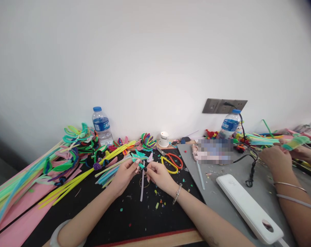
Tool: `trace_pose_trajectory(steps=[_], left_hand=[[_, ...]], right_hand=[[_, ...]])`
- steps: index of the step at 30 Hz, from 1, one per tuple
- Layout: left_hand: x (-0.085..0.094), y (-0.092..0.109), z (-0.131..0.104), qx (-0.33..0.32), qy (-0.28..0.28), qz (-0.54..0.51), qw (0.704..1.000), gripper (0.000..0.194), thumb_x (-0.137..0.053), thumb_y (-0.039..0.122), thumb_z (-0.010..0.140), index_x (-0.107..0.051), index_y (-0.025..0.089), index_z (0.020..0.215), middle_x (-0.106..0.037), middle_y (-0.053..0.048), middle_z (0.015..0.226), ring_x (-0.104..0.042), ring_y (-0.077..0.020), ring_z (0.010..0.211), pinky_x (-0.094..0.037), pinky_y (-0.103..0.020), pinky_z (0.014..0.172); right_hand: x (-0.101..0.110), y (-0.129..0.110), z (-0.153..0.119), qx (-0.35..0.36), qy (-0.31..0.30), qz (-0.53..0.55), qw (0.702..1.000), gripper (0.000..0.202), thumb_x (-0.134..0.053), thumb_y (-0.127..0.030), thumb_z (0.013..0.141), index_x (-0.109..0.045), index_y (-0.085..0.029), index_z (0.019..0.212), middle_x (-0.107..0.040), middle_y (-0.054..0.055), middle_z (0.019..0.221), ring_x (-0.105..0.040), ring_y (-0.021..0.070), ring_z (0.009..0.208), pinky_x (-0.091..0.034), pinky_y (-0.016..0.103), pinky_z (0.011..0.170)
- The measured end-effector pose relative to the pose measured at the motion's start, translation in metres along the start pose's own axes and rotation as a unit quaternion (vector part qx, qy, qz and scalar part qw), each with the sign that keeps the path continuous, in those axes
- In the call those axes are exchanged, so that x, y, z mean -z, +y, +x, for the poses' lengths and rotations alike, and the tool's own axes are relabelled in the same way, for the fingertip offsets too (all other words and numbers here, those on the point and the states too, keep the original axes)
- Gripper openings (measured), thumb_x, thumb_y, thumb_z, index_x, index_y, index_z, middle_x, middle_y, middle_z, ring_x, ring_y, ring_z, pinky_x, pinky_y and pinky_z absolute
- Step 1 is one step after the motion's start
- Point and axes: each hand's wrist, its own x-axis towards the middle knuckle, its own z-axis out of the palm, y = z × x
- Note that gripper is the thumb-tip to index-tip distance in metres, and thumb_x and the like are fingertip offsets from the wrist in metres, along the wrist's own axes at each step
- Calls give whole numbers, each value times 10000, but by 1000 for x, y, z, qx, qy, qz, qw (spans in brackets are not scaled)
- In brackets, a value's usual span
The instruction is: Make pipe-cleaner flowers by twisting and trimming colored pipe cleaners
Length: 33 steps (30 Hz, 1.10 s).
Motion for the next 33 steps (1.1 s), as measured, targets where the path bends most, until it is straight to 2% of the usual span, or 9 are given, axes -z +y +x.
trace_pose_trajectory(steps=[4, 6, 9, 12, 14, 17, 21, 28, 33], left_hand=[[5, -6, 6, -28, 59, -1, 998, 259, -531, 442, 836, -540, 194, 765, -500, 14, 676, -499, -136, 638, -457, -265, 621], [8, -7, 8, -29, 84, 2, 996, 256, -528, 442, 840, -554, 190, 800, -529, 4, 706, -525, -155, 700, -462, -270, 651], [10, -8, 10, -22, 94, -2, 995, 252, -532, 423, 842, -568, 174, 838, -563, -15, 776, -543, -171, 777, -466, -275, 693], [11, -9, 10, -27, 78, 4, 997, 253, -520, 416, 852, -548, 174, 784, -548, -9, 746, -541, -158, 737, -466, -277, 681], [11, -11, 10, -34, 76, 12, 996, 259, -517, 422, 852, -519, 185, 750, -505, 16, 678, -514, -139, 657, -453, -268, 632], [14, -12, 12, -43, 97, 24, 994, 273, -527, 438, 843, -490, 190, 735, -429, 46, 631, -429, -107, 562, -401, -239, 547], [16, -10, 14, -32, 110, 41, 993, 300, -551, 471, 810, -517, 174, 823, -330, 71, 589, -321, -84, 483, -313, -216, 446], [12, -5, 11, 9, 72, 50, 996, 341, -639, 478, 724, -482, 177, 690, -274, 102, 525, -243, -53, 412, -205, -186, 404], [20, -6, 15, 12, 113, 50, 992, 417, -607, 538, 719, -400, 193, 609, -243, 108, 504, -182, -45, 385, -139, -191, 391]], right_hand=[[1, -6, -6, 73, 19, -216, 973, 105, -460, -198, 874, -563, -197, 849, -591, -18, 656, -552, 127, 621, -362, 215, 605], [1, -9, -9, 104, -16, -299, 948, 118, -494, -208, 862, -569, -216, 952, -618, -2, 753, -579, 142, 704, -363, 219, 634], [-5, -10, -10, 131, -64, -387, 911, 110, -547, -278, 834, -568, -212, 920, -634, 20, 818, -593, 165, 743, -354, 231, 625], [-12, -7, -9, 119, -55, -428, 894, 75, -551, -263, 807, -542, -198, 841, -633, 30, 783, -591, 173, 695, -328, 238, 574], [-15, -3, -7, 94, -32, -427, 899, 54, -520, -180, 786, -527, -200, 837, -624, 19, 740, -585, 164, 652, -313, 234, 554], [-14, 1, -6, 60, 7, -378, 924, 207, -486, -91, 738, -501, -207, 910, -596, -13, 666, -569, 148, 593, -314, 215, 545], [-8, 1, -6, 83, 45, -285, 954, 216, -435, -111, 805, -470, -205, 997, -595, -19, 672, -563, 140, 580, -346, 203, 561], [-5, -3, -9, 134, 9, -221, 966, 199, -404, -105, 852, -489, -216, 993, -616, -14, 706, -593, 142, 643, -389, 204, 625], [0, -2, -5, 108, 51, -202, 972, 190, -399, -106, 855, -468, -208, 1000, -633, -10, 701, -605, 152, 645, -403, 217, 638]])
